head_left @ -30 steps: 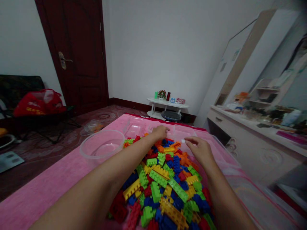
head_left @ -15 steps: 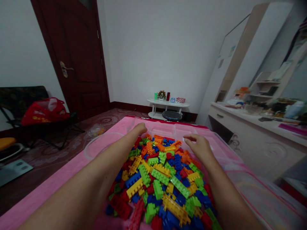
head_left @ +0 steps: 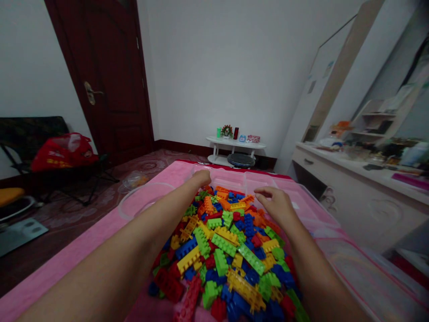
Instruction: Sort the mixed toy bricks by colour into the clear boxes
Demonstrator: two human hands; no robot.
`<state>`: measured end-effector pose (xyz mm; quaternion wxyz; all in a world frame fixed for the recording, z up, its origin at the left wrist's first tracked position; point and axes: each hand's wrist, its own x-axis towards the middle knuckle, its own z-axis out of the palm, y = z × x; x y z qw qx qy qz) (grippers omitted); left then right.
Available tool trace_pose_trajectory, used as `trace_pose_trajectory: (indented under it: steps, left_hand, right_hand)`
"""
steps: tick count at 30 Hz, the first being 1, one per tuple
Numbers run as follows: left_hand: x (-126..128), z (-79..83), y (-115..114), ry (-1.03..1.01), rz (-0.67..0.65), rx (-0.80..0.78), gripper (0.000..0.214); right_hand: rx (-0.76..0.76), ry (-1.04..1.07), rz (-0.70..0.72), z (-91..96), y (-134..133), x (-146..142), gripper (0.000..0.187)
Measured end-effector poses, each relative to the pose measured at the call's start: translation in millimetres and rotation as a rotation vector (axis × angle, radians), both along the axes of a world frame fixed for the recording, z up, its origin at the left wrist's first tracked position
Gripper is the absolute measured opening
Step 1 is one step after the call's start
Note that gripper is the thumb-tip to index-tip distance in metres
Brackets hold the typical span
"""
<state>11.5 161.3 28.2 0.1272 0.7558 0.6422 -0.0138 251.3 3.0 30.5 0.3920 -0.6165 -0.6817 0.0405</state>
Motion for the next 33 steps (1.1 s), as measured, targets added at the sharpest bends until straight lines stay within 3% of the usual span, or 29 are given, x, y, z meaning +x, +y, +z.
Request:
trace_pose_trajectory:
  steps: [8, 11, 14, 19, 25, 29, 33]
  left_hand:
    - [-18, 18.8, -16, 0.004, 0.047, 0.052, 0.039]
    - [-25, 25.2, -19, 0.026, -0.016, -0.049, 0.033]
    - [-29, 23.8, -23, 0.02, -0.087, -0.115, 0.032]
    - [-29, 16.3, -29, -0.048, -0.186, -0.056, 0.021]
    - [-35, 18.5, -33, -0.095, -0.252, -0.014, 0.032]
    - [-68, 32.3, -31, -0.091, -0.211, 0.086, 0.052]
    - [-127, 55.3, -33, 0.014, -0.036, 0.089, 0.061]
  right_hand:
    - [0.079, 0.006, 0.032, 12.8, -7, -3, 0.022]
    - [0.085, 0.003, 0.04, 14.4, -8, -4, 0.022]
    - [0.066, 0.002, 0.049, 13.4, -8, -6, 0.022]
    - [0.043, -0.016, 0.046, 14.6, -9, -9, 0.022]
    - [0.019, -0.021, 0.056, 16.3, -11, -12, 0.02]
    - [0.021, -0.027, 0.074, 14.6, -10, -11, 0.022]
    - [0.042, -0.027, 0.063, 13.5, -9, -8, 0.023]
